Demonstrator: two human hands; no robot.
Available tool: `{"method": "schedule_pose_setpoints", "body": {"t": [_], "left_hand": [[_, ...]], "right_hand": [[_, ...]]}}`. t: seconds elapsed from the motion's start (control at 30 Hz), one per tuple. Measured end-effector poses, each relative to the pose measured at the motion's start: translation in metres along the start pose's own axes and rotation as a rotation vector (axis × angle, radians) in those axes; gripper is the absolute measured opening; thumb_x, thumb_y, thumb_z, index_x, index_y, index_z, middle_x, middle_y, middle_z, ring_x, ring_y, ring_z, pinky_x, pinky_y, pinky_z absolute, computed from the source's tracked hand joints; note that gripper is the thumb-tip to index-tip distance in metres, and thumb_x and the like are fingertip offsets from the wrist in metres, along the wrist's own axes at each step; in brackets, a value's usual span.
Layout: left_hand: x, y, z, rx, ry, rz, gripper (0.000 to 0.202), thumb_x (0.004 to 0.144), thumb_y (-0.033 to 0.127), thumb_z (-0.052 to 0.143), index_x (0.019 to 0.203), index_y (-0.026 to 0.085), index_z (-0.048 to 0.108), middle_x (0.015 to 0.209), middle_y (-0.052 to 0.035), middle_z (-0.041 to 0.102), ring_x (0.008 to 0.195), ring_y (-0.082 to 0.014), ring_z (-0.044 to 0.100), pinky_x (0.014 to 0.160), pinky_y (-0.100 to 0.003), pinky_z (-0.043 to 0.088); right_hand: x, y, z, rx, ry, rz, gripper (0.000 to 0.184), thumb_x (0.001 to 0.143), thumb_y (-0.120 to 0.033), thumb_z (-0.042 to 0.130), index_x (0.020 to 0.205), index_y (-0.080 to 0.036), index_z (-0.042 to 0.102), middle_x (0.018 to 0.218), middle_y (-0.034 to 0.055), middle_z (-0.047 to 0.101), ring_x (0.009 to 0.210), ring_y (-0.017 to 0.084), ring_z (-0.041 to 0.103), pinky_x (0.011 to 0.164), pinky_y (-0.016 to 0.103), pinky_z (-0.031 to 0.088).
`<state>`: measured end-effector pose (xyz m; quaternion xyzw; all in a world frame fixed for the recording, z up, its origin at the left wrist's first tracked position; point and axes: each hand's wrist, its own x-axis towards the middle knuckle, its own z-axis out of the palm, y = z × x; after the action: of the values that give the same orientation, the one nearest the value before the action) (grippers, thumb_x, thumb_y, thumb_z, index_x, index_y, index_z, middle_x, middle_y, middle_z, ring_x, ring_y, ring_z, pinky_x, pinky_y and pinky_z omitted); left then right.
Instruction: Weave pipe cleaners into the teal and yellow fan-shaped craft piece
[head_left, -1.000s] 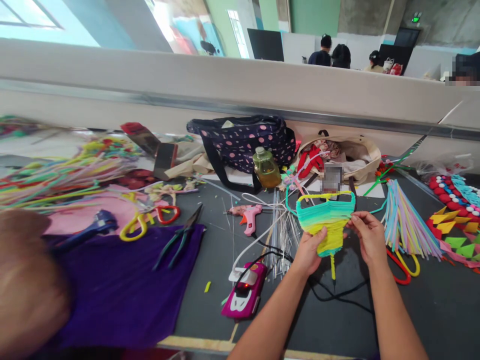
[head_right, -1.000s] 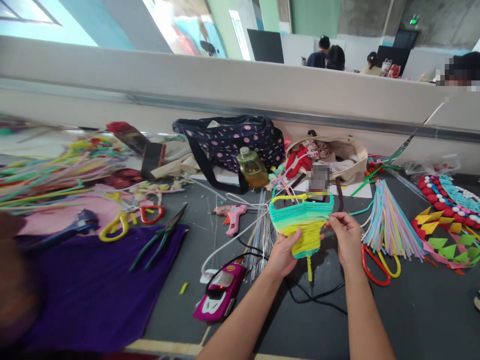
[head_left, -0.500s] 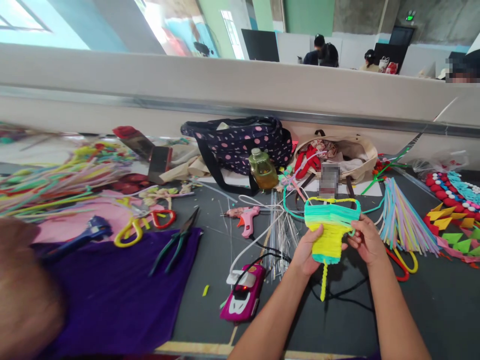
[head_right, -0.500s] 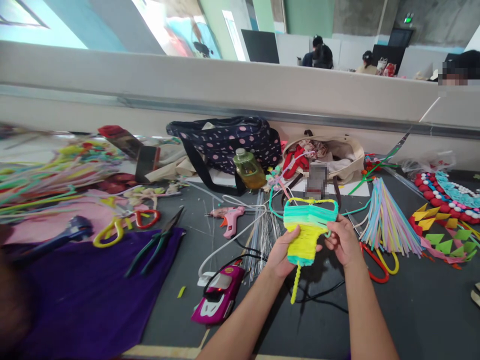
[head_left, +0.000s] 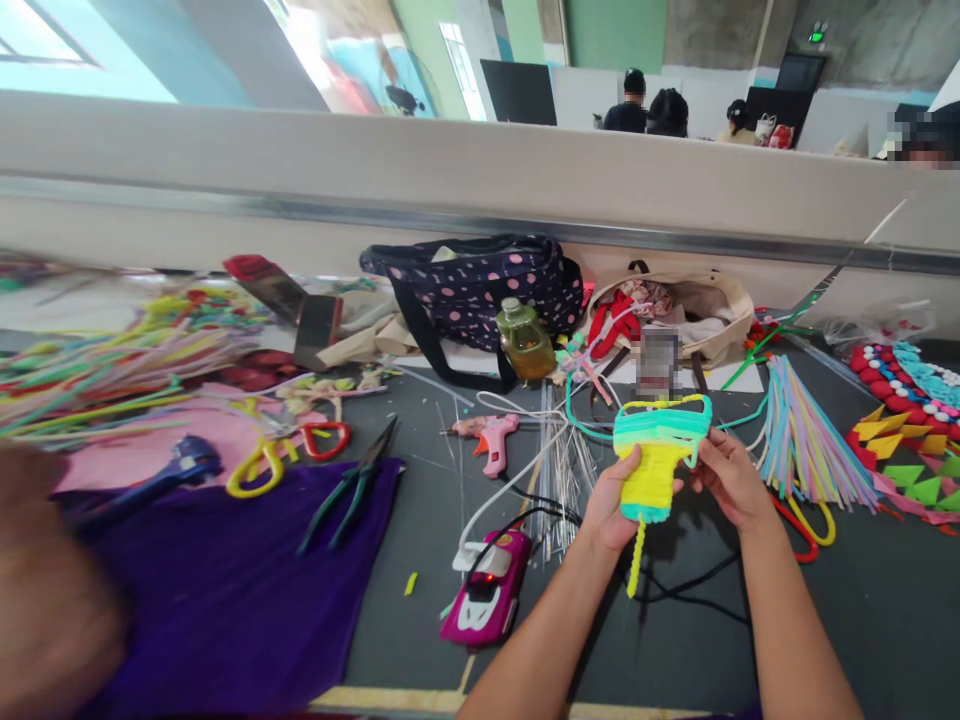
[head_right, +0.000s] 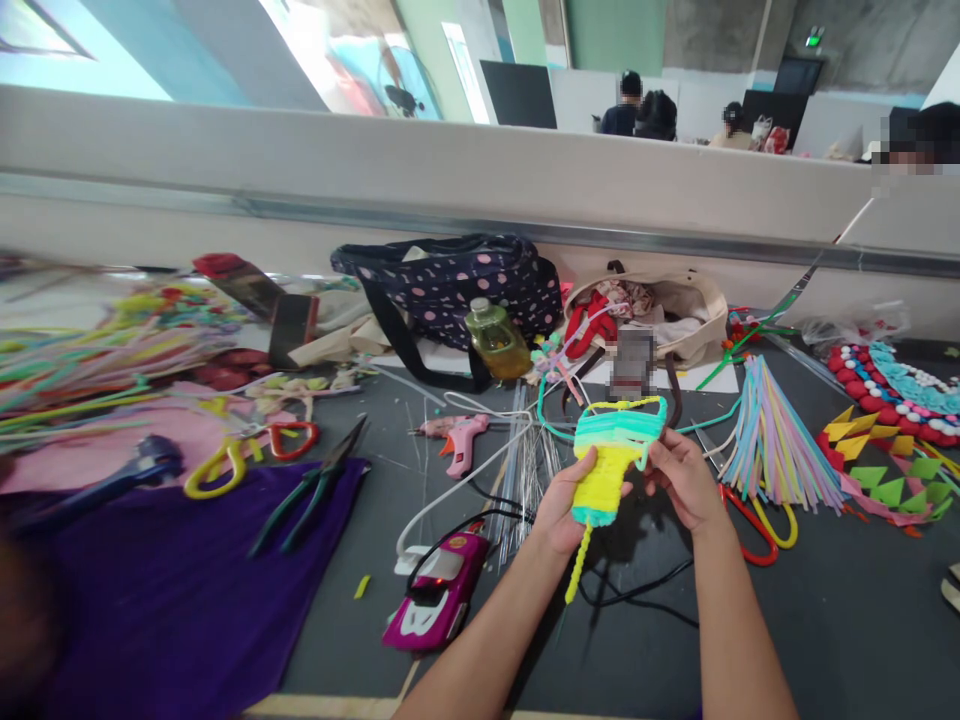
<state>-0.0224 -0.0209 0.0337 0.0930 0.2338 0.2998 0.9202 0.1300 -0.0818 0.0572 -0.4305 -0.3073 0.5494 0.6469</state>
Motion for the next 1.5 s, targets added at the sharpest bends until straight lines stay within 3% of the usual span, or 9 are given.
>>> {"method": "schedule_pose_setpoints", "body": {"t": [0.13,0.33,0.6,0.77,0.97,1.2,1.37,1.5], "left_hand": [[-0.001,-0.001,0.001,0.022,0.0,-0.016,0.04,0.09,0.023,0.052,0.125,0.005,0.05,0.095,-0.0172,0.072,0.078,-0.0245,0.071,0.071,-0.039,0.058],[-0.002,-0.002,-0.001,0.082,-0.153,0.022,0.042,0.087,0.026,0.057,0.124,0.005,0.051,0.105,-0.0206,0.069,0.087,-0.0287,0.07,0.069,-0.037,0.058],[-0.004,-0.008,0.004,0.191,-0.253,0.091,0.041,0.083,0.028,0.064,0.119,0.009,0.057,0.109,-0.0187,0.068,0.093,-0.0292,0.069,0.079,-0.038,0.057],[-0.004,-0.014,0.007,0.264,-0.237,0.14,0.041,0.079,0.031,0.069,0.111,0.007,0.062,0.101,-0.0188,0.071,0.092,-0.0296,0.069,0.08,-0.036,0.056],[-0.005,-0.017,0.006,0.273,-0.166,0.174,0.042,0.074,0.03,0.074,0.109,0.009,0.064,0.103,-0.0165,0.071,0.097,-0.0293,0.067,0.089,-0.038,0.052],[-0.007,-0.016,0.007,0.312,-0.129,0.149,0.043,0.062,0.016,0.08,0.103,0.009,0.068,0.101,-0.0155,0.072,0.097,-0.0305,0.067,0.091,-0.04,0.05],[-0.01,-0.016,0.007,0.34,-0.15,0.118,0.044,0.061,0.017,0.081,0.102,0.008,0.069,0.106,-0.0174,0.071,0.094,-0.0313,0.068,0.087,-0.041,0.052],[-0.01,-0.017,0.009,0.341,-0.131,0.152,0.046,0.061,0.017,0.081,0.104,0.009,0.069,0.106,-0.0169,0.071,0.095,-0.0314,0.068,0.088,-0.042,0.052]], "right_hand": [[0.002,0.0,-0.002,-0.04,0.037,-0.06,0.032,0.063,-0.04,0.081,0.082,-0.02,0.066,0.069,-0.0009,0.063,0.054,0.011,0.053,0.046,0.021,0.042],[0.006,0.002,-0.002,0.033,0.145,-0.084,0.029,0.067,-0.041,0.077,0.08,-0.02,0.063,0.066,-0.0027,0.06,0.05,0.01,0.049,0.045,0.021,0.042],[0.008,0.001,-0.004,0.073,0.361,-0.189,0.031,0.067,-0.044,0.075,0.075,-0.02,0.058,0.059,-0.0046,0.055,0.044,0.009,0.044,0.037,0.02,0.034],[0.009,0.0,-0.004,0.099,0.479,-0.242,0.033,0.064,-0.043,0.077,0.075,-0.02,0.057,0.057,-0.0069,0.052,0.042,0.007,0.041,0.035,0.018,0.03],[0.01,0.004,0.0,0.121,0.381,-0.144,0.028,0.067,-0.043,0.074,0.08,-0.022,0.061,0.058,-0.004,0.06,0.043,0.011,0.049,0.038,0.022,0.036],[0.01,0.014,0.005,0.115,0.25,-0.011,0.025,0.061,-0.038,0.077,0.078,-0.022,0.066,0.068,0.0006,0.07,0.062,0.021,0.066,0.056,0.032,0.051],[0.008,0.017,0.002,0.085,0.2,0.079,0.025,0.061,-0.04,0.076,0.075,-0.021,0.067,0.067,0.0021,0.07,0.066,0.022,0.067,0.056,0.032,0.051],[0.007,0.015,0.001,0.063,0.201,0.074,0.025,0.06,-0.038,0.077,0.076,-0.021,0.067,0.064,0.0,0.069,0.054,0.017,0.062,0.048,0.027,0.046]]}}
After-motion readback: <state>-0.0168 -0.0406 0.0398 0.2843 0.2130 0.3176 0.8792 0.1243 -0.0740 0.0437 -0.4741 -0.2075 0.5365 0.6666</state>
